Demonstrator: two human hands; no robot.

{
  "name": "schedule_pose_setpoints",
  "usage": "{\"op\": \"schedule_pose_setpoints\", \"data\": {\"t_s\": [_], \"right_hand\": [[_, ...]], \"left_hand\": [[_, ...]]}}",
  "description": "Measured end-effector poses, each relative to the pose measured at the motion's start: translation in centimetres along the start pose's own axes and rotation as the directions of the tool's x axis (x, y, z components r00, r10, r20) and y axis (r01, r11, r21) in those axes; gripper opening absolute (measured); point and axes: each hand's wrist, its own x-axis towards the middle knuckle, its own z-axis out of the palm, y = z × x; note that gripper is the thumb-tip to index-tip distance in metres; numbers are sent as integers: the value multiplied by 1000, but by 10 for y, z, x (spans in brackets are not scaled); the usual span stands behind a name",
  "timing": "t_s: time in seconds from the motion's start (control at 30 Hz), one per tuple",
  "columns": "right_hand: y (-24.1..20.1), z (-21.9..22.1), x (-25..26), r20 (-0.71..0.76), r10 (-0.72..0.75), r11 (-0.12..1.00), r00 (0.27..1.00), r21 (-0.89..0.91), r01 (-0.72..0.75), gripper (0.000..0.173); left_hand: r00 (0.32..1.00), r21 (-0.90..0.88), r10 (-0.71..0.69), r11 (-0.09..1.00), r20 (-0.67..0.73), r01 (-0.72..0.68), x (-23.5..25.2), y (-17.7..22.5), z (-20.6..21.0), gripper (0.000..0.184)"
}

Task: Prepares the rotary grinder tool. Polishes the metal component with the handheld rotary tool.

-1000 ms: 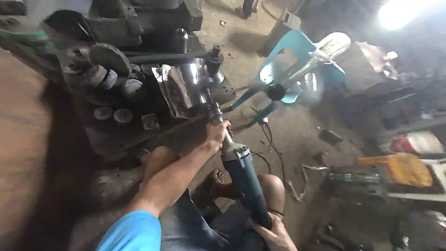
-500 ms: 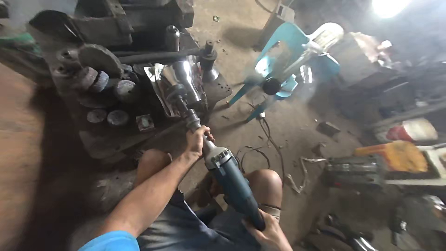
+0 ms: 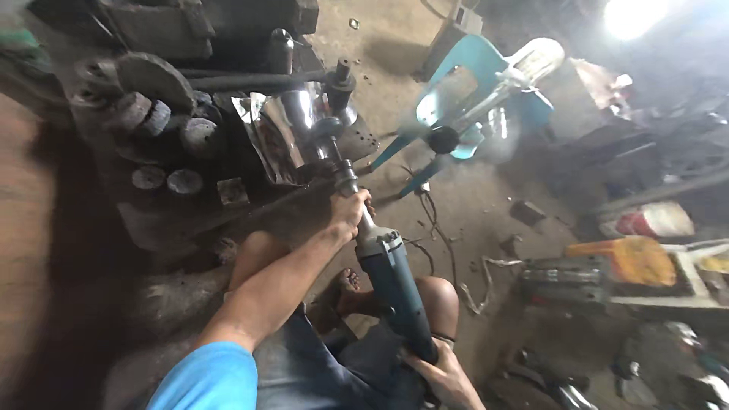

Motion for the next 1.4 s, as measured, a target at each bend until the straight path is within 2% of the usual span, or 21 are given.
{"op": "schedule_pose_setpoints", "data": {"t_s": [0.13, 0.23, 0.37, 0.53, 0.73, 0.8, 0.93, 1.1, 1.27, 1.4], "right_hand": [[-1, 1, -3, 1, 20, 1000, 1000, -13, -20, 34], [1, 3, -6, -10, -28, 992, 1000, -124, 27, 33], [-2, 9, -10, -34, -75, 948, 997, -312, 60, 37], [-3, 14, -10, -35, -95, 918, 995, -389, 74, 41], [0, 12, -8, -26, -99, 945, 995, -316, 86, 38], [0, 9, -8, -25, -94, 960, 995, -266, 84, 37], [0, 4, -5, -36, -52, 985, 998, -166, 46, 33], [1, -2, -1, -8, 7, 1000, 1000, -22, -8, 33], [2, -2, -3, 4, -5, 999, 1000, -40, 5, 33], [4, 2, -6, -7, -39, 976, 999, -212, 37, 35]], "left_hand": [[1000, -31, -2, 1000, 7, 3, -5, 1, -2, 16], [999, -14, 5, 1000, 51, -4, -18, -1, -22, 17], [995, -12, 43, 999, 87, -42, -30, -5, -49, 9], [989, -101, 111, 990, 98, -101, -22, -14, -65, 7], [993, -76, 91, 993, 76, -85, -26, -9, -57, 7], [995, -30, 69, 997, 70, -67, -27, -5, -48, 10], [999, -74, 47, 996, 10, -47, -14, -1, -19, 15], [1000, -32, 5, 999, 6, -4, -1, -4, 2, 19], [1000, -22, 19, 1000, 13, -19, -9, -4, -6, 17], [999, 44, 11, 999, 42, -13, -33, 0, -33, 17]]}}
